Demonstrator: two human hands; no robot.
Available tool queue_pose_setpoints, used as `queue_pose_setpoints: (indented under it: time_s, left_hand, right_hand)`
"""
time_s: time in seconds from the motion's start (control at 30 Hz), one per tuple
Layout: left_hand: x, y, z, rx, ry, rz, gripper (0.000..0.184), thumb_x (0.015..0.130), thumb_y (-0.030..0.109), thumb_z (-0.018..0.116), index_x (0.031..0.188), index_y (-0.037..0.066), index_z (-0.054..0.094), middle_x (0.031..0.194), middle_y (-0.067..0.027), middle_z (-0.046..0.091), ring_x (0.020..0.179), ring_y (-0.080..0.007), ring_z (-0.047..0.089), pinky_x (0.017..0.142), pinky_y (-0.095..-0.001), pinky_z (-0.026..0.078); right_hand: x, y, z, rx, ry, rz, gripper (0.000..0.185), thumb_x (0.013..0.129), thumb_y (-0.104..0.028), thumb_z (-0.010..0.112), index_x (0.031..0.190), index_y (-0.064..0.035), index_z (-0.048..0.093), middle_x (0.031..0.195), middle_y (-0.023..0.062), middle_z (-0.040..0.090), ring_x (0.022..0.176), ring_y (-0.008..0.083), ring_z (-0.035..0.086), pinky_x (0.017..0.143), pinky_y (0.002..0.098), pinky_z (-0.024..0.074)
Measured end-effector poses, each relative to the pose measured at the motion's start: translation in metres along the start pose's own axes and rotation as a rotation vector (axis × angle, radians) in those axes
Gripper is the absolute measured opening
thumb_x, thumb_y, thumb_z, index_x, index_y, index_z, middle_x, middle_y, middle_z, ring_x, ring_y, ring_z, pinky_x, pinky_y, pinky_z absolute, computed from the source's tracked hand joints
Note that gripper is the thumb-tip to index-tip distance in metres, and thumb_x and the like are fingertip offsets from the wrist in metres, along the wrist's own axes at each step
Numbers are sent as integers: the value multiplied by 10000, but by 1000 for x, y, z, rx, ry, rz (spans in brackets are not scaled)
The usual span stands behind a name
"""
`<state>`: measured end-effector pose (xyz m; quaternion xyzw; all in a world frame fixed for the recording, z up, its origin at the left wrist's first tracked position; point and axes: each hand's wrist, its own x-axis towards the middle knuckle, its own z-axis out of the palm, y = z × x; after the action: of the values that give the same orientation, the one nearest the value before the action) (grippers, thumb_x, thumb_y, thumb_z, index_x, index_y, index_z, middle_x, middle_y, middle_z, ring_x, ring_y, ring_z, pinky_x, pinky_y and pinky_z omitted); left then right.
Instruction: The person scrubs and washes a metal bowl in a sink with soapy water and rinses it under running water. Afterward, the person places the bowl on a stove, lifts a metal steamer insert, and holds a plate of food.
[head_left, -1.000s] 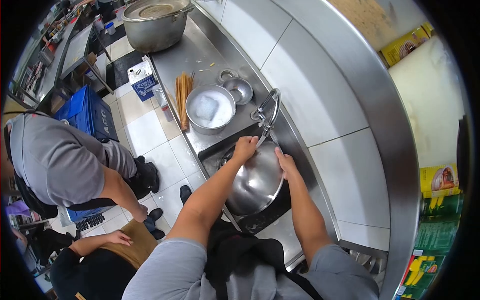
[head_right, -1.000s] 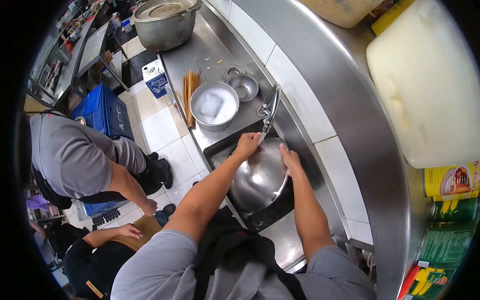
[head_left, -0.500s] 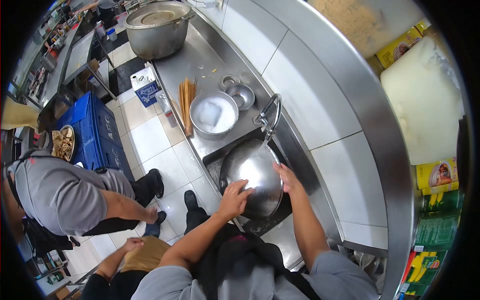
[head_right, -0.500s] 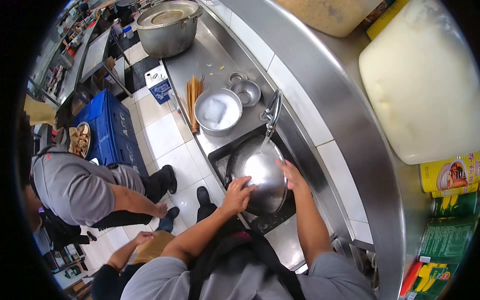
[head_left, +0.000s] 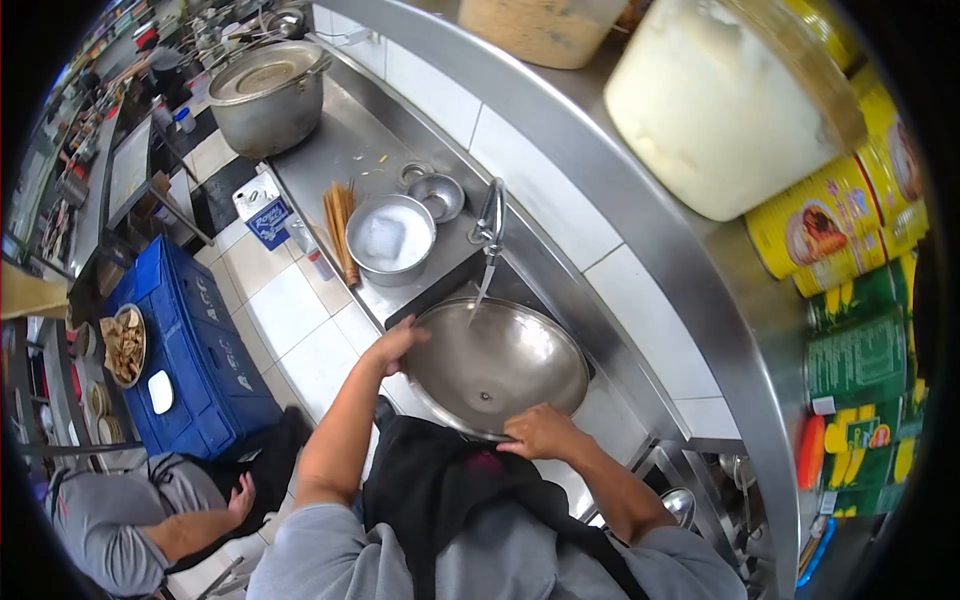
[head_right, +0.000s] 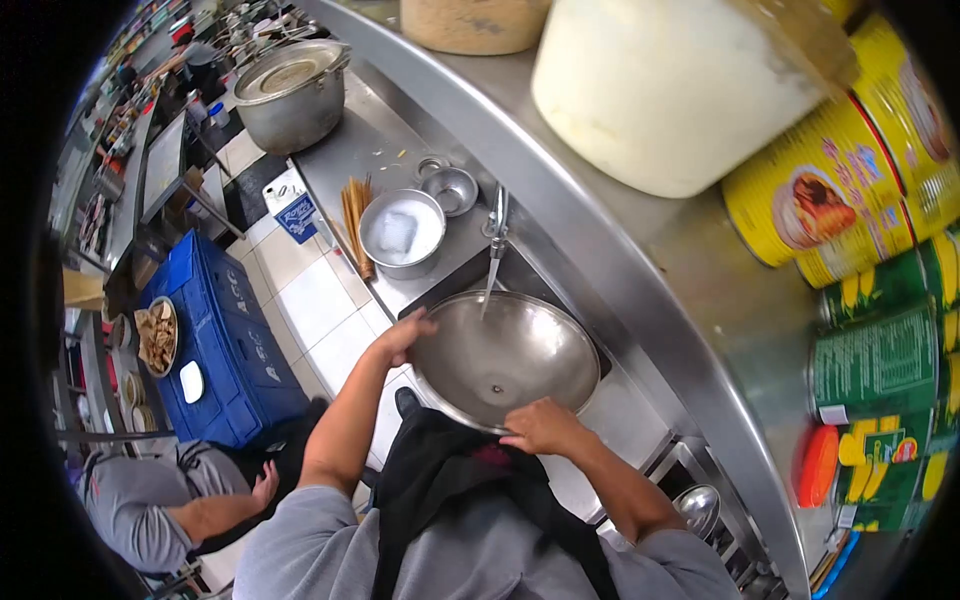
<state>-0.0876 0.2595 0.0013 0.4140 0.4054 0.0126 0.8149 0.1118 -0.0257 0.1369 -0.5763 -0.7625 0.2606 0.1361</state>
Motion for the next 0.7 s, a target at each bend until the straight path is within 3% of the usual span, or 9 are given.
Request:
queue_pose_setpoints:
  time_s: [0.03, 0.17, 0.27, 0.37, 0.4, 0.47, 0.5, 0.57, 0.7]
  left_hand:
    - [-19, 3, 6, 90, 60, 13, 911, 828, 74, 565, 1602, 67, 85, 1579, -239, 316, 1396, -359, 409, 1048, -490, 451]
    - [-43, -9, 6, 249, 229, 141, 894, 711, -46, 443, 1571, -11, 205, 1365, -268, 556, 1214, -338, 582, 897, -354, 538]
    - [-48, -10, -7, 219, 210, 162, 881, 711, -57, 458, 1562, -22, 233, 1398, -256, 532, 1254, -327, 553, 928, -344, 518]
    - [-54, 18, -9, 196, 111, 279, 862, 736, -97, 506, 1556, -20, 252, 1446, -219, 504, 1301, -291, 518, 1034, -333, 447]
    - [-53, 27, -9, 198, 59, 332, 859, 744, -110, 526, 1555, -21, 256, 1459, -206, 497, 1314, -279, 509, 1070, -329, 418]
    - [-26, 27, -16, 174, -46, 424, 865, 749, -124, 550, 1559, 16, 279, 1498, -186, 459, 1371, -269, 456, 1123, -335, 360]
    - [-12, 30, -18, 246, -74, 498, 868, 740, -142, 531, 1557, 40, 301, 1514, -167, 437, 1380, -260, 439, 1120, -329, 363]
    - [14, 42, -14, 372, -159, 627, 869, 740, -161, 514, 1555, 77, 330, 1562, -125, 380, 1418, -252, 380, 1144, -326, 327]
    - [75, 40, 7, 201, -288, 375, 876, 745, -162, 530, 1555, 110, 340, 1511, -117, 431, 1389, -253, 403, 1143, -341, 328]
  right_hand:
    - [-2, -6, 2, -29, -19, -71, 418, 856, -381, 744, 687, -47, 559, 686, 98, 559, 683, 347, 574, 686, 387, 509]
    - [-17, -1, 5, -85, 5, -81, 356, 850, -388, 730, 737, -79, 594, 792, 36, 633, 866, 285, 645, 857, 437, 488]
    - [-29, -8, 2, -116, 161, 51, 315, 808, -408, 773, 862, -117, 665, 1021, 43, 667, 1090, 281, 618, 1039, 464, 409]
    - [-47, 6, 26, 168, 800, 490, 537, 832, -420, 769, 1264, -146, 606, 1506, 185, 363, 1359, 345, 430, 1121, 501, 345]
    - [-44, 8, 27, 162, 820, 513, 537, 832, -420, 769, 1264, -146, 606, 1506, 185, 363, 1359, 345, 430, 1121, 501, 345]
    - [-38, 10, 34, 1032, 1355, 1198, 548, 838, -279, 762, 1313, -83, 572, 1401, 188, 491, 1308, 306, 491, 1048, 471, 435]
    - [-47, 18, 47, 1037, 1380, 1212, 548, 838, -279, 762, 1313, -83, 572, 1401, 188, 491, 1308, 306, 491, 1048, 471, 435]
    - [-71, 50, 69, 1723, 1126, 983, 543, 814, -110, 732, 1321, -10, 567, 1248, 169, 611, 1178, 273, 587, 949, 388, 507]
    - [-52, 13, 40, 1126, 1575, 953, 514, 788, 56, 602, 1299, 13, 588, 1101, 127, 680, 1012, 246, 651, 888, 325, 524]
